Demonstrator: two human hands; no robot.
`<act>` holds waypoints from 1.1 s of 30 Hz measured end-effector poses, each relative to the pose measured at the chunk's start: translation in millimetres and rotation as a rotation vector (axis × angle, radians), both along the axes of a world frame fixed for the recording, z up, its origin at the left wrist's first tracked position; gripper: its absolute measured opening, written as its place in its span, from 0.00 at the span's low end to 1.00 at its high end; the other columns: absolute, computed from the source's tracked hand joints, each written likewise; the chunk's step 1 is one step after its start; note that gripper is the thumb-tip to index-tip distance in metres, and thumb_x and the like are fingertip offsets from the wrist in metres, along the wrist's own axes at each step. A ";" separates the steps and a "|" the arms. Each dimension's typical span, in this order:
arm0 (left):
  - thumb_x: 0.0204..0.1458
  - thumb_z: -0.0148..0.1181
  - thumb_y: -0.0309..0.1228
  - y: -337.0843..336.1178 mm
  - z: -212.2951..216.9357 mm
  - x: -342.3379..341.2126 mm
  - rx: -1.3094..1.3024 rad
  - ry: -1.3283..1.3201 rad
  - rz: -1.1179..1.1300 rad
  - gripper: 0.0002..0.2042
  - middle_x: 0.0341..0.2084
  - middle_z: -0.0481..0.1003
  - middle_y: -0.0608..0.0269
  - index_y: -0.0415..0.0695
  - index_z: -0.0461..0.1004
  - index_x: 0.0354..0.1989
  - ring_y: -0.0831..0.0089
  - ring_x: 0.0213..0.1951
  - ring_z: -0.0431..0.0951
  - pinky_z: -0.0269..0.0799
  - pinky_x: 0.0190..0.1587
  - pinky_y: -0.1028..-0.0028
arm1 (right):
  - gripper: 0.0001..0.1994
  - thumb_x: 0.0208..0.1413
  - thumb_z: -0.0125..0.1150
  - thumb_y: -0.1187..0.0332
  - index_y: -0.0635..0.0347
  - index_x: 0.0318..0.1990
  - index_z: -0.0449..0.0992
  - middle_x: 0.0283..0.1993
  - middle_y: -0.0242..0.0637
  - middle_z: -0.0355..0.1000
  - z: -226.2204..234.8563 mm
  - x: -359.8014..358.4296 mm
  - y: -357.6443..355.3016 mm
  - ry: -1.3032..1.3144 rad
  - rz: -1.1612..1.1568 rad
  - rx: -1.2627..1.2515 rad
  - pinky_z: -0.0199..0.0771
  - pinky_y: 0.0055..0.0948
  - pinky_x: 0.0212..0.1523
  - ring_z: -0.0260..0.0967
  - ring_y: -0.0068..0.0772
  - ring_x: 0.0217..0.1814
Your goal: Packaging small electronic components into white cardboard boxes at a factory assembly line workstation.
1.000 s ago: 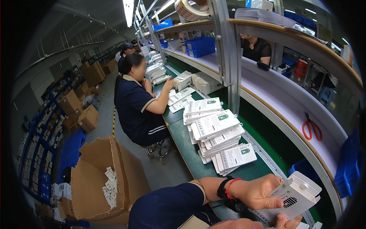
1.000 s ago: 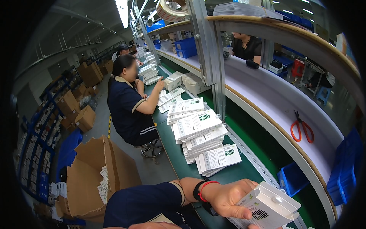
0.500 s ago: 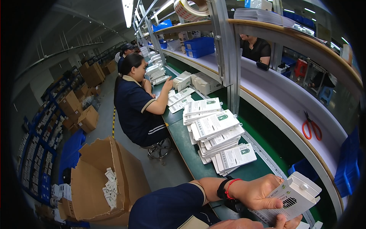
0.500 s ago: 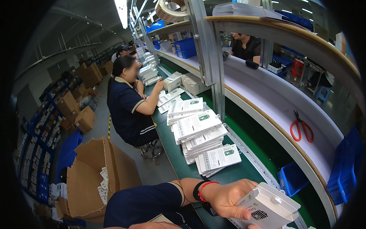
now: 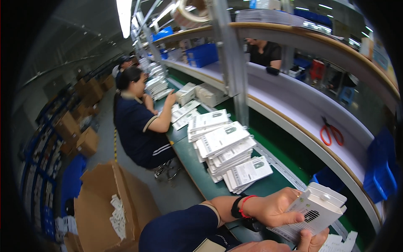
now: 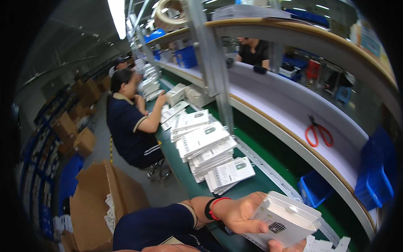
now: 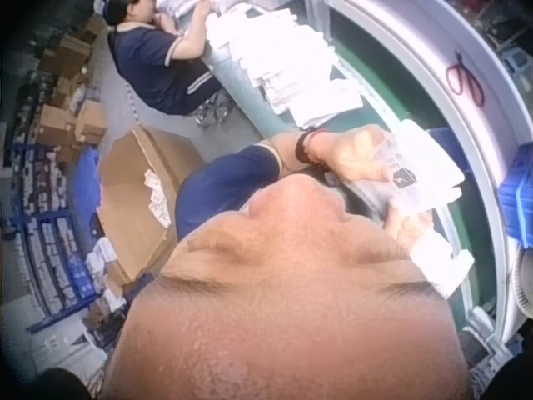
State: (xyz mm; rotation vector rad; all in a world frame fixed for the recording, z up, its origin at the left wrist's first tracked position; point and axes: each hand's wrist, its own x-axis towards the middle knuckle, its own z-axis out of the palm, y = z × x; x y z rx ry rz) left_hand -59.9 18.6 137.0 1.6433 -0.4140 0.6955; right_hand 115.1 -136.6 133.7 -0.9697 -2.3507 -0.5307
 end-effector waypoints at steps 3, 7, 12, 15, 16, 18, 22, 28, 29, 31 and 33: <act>0.53 0.58 0.26 9.3 -9.9 2.3 0.029 0.033 -0.082 0.26 0.53 0.68 0.50 0.32 0.58 0.60 0.66 0.53 0.69 0.64 0.54 0.69 | 0.14 0.49 0.64 0.66 0.68 0.39 0.76 0.34 0.46 0.75 -2.6 -43.2 -8.5 0.664 -0.302 -0.181 0.70 0.40 0.46 0.74 0.47 0.39; 0.53 0.58 0.36 -1.6 -4.6 -2.6 -0.086 -0.059 0.143 0.17 0.40 0.74 0.48 0.33 0.72 0.42 0.53 0.41 0.74 0.67 0.47 0.65 | 0.15 0.49 0.66 0.63 0.67 0.37 0.76 0.34 0.44 0.75 9.9 -50.6 4.8 0.942 -0.377 -0.200 0.71 0.36 0.39 0.74 0.45 0.37; 0.55 0.57 0.40 14.4 1.9 16.3 0.350 -0.118 0.147 0.16 0.28 0.76 0.53 0.36 0.75 0.31 0.57 0.29 0.74 0.68 0.37 0.66 | 0.21 0.56 0.59 0.60 0.75 0.46 0.71 0.41 0.48 0.75 6.8 -39.7 -3.7 1.044 -0.285 -0.161 0.72 0.30 0.42 0.73 0.36 0.41; 0.57 0.55 0.38 5.3 5.3 17.7 0.408 -0.080 0.135 0.16 0.21 0.74 0.56 0.37 0.75 0.24 0.58 0.24 0.72 0.66 0.33 0.67 | 0.22 0.57 0.58 0.60 0.76 0.46 0.71 0.41 0.47 0.75 7.0 -42.8 -9.6 1.210 -0.296 -0.118 0.72 0.29 0.43 0.73 0.35 0.41; 0.57 0.54 0.37 2.1 7.6 17.7 0.375 -0.085 0.139 0.16 0.20 0.74 0.56 0.36 0.74 0.24 0.58 0.24 0.73 0.67 0.33 0.66 | 0.21 0.58 0.57 0.60 0.76 0.46 0.70 0.43 0.48 0.75 6.0 -40.4 -11.2 1.155 -0.289 -0.122 0.72 0.29 0.43 0.73 0.35 0.42; 0.57 0.54 0.36 0.0 7.1 16.2 0.343 -0.087 0.135 0.15 0.20 0.74 0.56 0.36 0.74 0.25 0.58 0.24 0.73 0.67 0.34 0.66 | 0.15 0.56 0.58 0.65 0.74 0.40 0.74 0.38 0.48 0.76 10.5 -42.9 -7.6 1.182 -0.265 -0.092 0.73 0.31 0.40 0.75 0.40 0.38; 0.58 0.53 0.34 -1.8 5.5 14.9 0.265 -0.108 0.107 0.15 0.20 0.74 0.55 0.35 0.74 0.25 0.57 0.25 0.73 0.68 0.35 0.65 | 0.09 0.55 0.59 0.71 0.71 0.33 0.77 0.34 0.49 0.77 13.6 -47.3 -3.0 1.214 -0.214 -0.075 0.74 0.32 0.36 0.77 0.45 0.34; 0.54 0.60 0.35 -0.4 13.0 11.1 0.332 0.026 0.329 0.14 0.23 0.75 0.54 0.34 0.75 0.27 0.57 0.27 0.75 0.69 0.37 0.66 | 0.08 0.53 0.60 0.71 0.71 0.34 0.78 0.34 0.48 0.77 15.5 -45.8 1.3 1.122 -0.274 -0.005 0.75 0.32 0.35 0.77 0.44 0.33; 0.52 0.63 0.37 -0.3 13.2 10.3 0.388 0.081 0.517 0.14 0.23 0.75 0.54 0.35 0.75 0.27 0.57 0.28 0.76 0.70 0.38 0.67 | 0.08 0.52 0.61 0.71 0.71 0.34 0.78 0.33 0.47 0.77 14.7 -46.1 4.9 1.055 -0.311 0.078 0.75 0.32 0.34 0.77 0.44 0.32; 0.46 0.69 0.37 0.5 4.7 12.8 0.350 0.061 0.597 0.21 0.31 0.77 0.51 0.32 0.73 0.41 0.60 0.33 0.77 0.71 0.41 0.66 | 0.08 0.50 0.63 0.70 0.68 0.30 0.77 0.29 0.44 0.75 13.8 -47.2 14.9 0.942 -0.358 0.089 0.73 0.31 0.29 0.74 0.42 0.28; 0.42 0.72 0.38 -2.9 -0.5 22.1 0.123 -0.258 0.631 0.40 0.43 0.73 0.46 0.30 0.57 0.59 0.60 0.41 0.76 0.71 0.46 0.65 | 0.08 0.48 0.65 0.69 0.66 0.26 0.77 0.24 0.41 0.73 7.1 -47.5 22.5 0.828 -0.405 0.103 0.71 0.31 0.25 0.72 0.40 0.24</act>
